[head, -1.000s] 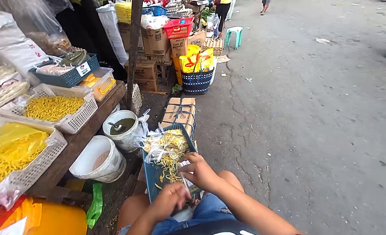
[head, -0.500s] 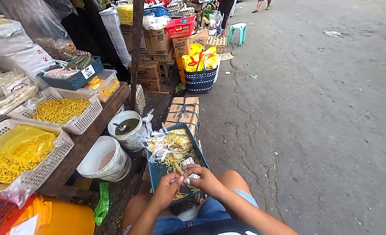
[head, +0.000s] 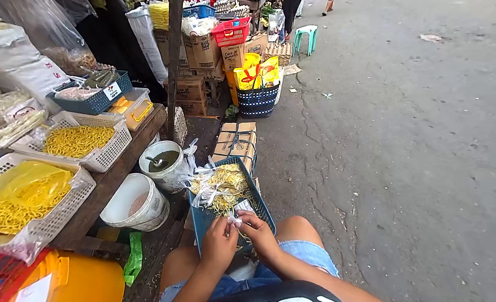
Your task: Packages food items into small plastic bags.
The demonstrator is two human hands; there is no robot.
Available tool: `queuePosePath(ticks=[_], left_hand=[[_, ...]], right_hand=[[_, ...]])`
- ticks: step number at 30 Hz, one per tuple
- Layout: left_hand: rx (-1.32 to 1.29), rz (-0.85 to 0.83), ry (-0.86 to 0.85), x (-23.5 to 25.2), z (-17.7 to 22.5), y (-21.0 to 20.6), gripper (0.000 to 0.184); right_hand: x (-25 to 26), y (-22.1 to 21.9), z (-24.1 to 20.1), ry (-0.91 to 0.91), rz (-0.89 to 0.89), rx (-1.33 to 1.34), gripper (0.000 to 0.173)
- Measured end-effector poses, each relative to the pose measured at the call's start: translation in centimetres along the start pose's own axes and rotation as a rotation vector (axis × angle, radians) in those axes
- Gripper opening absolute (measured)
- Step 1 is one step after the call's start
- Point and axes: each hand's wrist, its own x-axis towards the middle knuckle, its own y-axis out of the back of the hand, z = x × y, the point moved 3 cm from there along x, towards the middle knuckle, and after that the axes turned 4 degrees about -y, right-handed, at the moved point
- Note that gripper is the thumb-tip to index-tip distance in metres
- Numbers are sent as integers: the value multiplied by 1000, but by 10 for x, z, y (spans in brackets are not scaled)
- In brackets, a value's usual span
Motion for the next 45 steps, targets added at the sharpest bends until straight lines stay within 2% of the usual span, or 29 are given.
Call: queuePosePath(ticks=[4,6,10,13,16,19,21,24,26,28,31,34,37,40,43,45], left_hand=[[-294,-333,333,11,0,12,13],[-378,-431,400,14,-3,11,10],[-405,-359,367,5,-9,11,16],[-444,-409,367,3,-8,17,22],[-563,-456,470,2,-7,23,18],[-555,-463,545,0,-6,22,12],[-537,-399,507,-3,-6,19,7],[-409,-255,282,-6,-6,22,14],[-273,-314,218,-2,-4,25,28],[-221,-427,259,1,-8,27,42],[-210,-424,223,5,-6,28,35],[-156,-346,-87,4,2,30,34],[-53,-244,-383,3,3,34,39],[-8,-168,-524,5,6,40,43],[-2,-116,-481,6,1,58,43],[-81,-62,-252,7,-18,80,39]], right_hand=[[0,1,2,20,-143,19,23],[0,3,2,-18,-186,19,29],[1,7,-1,-53,-236,-24,25],[0,10,-4,-14,-299,-175,21],[-3,10,-14,74,-354,-384,27],[-3,9,-18,102,-349,-446,28],[-2,10,-19,66,-331,-438,28],[1,13,-19,-26,-308,-434,26],[0,14,-22,-66,-345,-427,24],[-4,12,-25,-52,-408,-427,23],[-9,8,-30,-35,-441,-478,25],[-10,5,-31,-40,-434,-510,29],[-12,1,-36,118,-543,-580,42],[-14,-5,-45,335,-626,-732,25],[-20,-13,-41,433,-602,-904,28],[-24,-9,-32,604,-501,-954,32]])
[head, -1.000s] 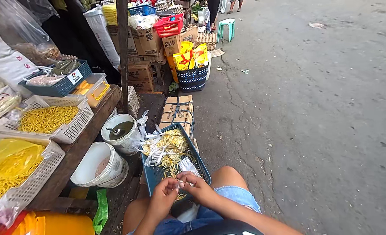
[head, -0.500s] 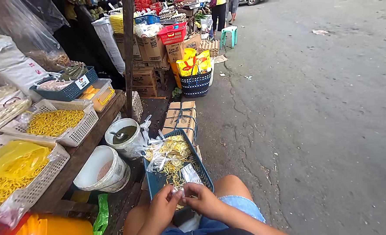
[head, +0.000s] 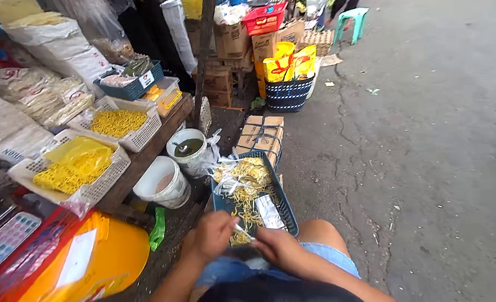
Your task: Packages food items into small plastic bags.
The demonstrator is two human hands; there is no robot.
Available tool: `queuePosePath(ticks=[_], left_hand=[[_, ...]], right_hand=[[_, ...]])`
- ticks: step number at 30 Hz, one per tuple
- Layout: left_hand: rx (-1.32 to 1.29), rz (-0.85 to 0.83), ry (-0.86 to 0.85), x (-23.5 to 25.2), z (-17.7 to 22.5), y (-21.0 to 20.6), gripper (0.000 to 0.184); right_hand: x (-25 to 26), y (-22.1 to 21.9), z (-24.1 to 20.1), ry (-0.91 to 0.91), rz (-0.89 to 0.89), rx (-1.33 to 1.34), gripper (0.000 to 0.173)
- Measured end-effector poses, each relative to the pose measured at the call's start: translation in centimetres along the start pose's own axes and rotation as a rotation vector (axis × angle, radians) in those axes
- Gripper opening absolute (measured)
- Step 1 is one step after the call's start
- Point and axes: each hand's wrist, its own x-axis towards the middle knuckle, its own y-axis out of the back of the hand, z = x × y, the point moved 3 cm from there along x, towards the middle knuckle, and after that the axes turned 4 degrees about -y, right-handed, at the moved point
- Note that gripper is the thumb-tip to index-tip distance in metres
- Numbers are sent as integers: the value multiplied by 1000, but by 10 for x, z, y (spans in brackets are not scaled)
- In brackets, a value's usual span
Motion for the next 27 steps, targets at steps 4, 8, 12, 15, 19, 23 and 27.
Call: queuePosePath(ticks=[4,8,12,15,19,23,27], left_hand=[[-275,98,398,-7,-22,19,33],[-460,273,418,-2,-21,6,22],[-620,-144,508,1,-2,-23,84],[-762,-374,684,-7,15,-54,95],[-644,-367,771,-9,8,-69,61],[-586,-321,1004,-17,-35,-80,32],[-620,-70,1163,6,-58,-86,26]], right_hand=[[-1,4,10,-52,30,21,38],[4,5,19,-257,-248,274,33],[10,-2,18,-345,47,487,20],[15,-1,19,-288,224,531,15],[19,11,28,-295,318,483,18],[13,32,51,-469,232,495,50],[-15,28,64,-709,62,466,53]])
